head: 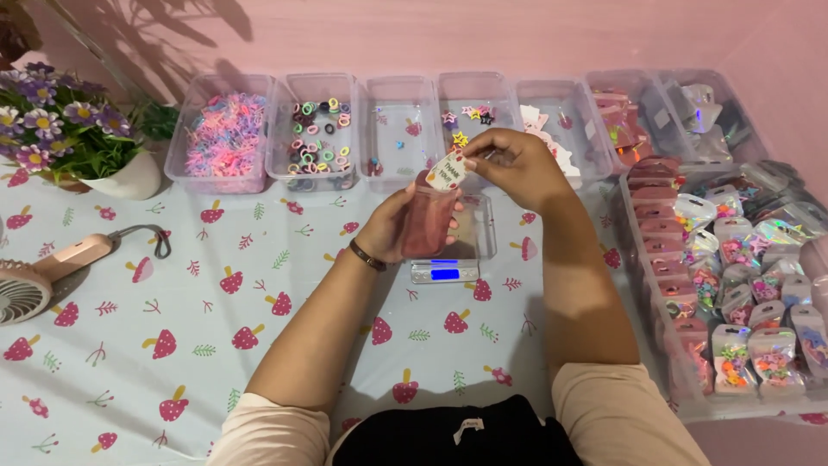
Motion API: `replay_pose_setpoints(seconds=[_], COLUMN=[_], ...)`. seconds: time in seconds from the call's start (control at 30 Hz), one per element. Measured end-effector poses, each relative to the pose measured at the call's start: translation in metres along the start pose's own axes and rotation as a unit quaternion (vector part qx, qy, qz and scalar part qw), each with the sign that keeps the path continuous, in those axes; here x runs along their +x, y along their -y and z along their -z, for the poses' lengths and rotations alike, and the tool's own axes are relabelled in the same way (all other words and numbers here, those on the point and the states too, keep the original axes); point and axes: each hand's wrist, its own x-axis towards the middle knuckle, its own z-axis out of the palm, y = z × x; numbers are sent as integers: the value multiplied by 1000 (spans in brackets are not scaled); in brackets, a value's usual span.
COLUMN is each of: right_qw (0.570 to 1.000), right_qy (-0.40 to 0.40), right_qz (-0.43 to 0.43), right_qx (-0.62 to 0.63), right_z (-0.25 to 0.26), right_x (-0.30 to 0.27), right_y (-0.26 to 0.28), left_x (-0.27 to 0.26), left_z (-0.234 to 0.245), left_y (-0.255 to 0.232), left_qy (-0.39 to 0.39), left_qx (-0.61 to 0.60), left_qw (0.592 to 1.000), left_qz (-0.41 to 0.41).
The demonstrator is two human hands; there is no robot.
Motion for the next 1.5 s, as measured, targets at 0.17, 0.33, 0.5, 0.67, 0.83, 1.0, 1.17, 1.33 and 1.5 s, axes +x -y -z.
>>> replay_pose_setpoints(seconds=[0.17,0.33,0.5,0.67,0.83,1.0,1.17,1.33,1.5], right_qw=[999,997,982,968,963,975,976,975,984], right_qy=[25,49,116,159,177,157,187,198,146], right_qz=[16,12,9,13,3,-2,-55,-92,-30], right_qx=[-36,-61,-148,-192,-206,-160,-99,-38,-94], right_z=[-6,0,-1,-16,-16,-14,-17,-20,-17], right_x=[2,-4,-3,-9,-10,-12,-10,-8,1], right_y=[-2,6,6,23,26,26,24,20,9], left_x=[5,-1,4,6,2,2,8,3,2], left_z=[8,-8,9,10,2,-10,16,2,10], left_y=[7,0,17,12,9,5,17,16,11], left_qy=[0,-1,46,7,-21,-29,-28,-35,-43], left_qx=[20,31,73,89,104,75,75,79,109], left_qw=[1000,1000,996,996,994,997,996,995,992], left_qz=[6,1,22,2,-18,-23,-33,-44,-49])
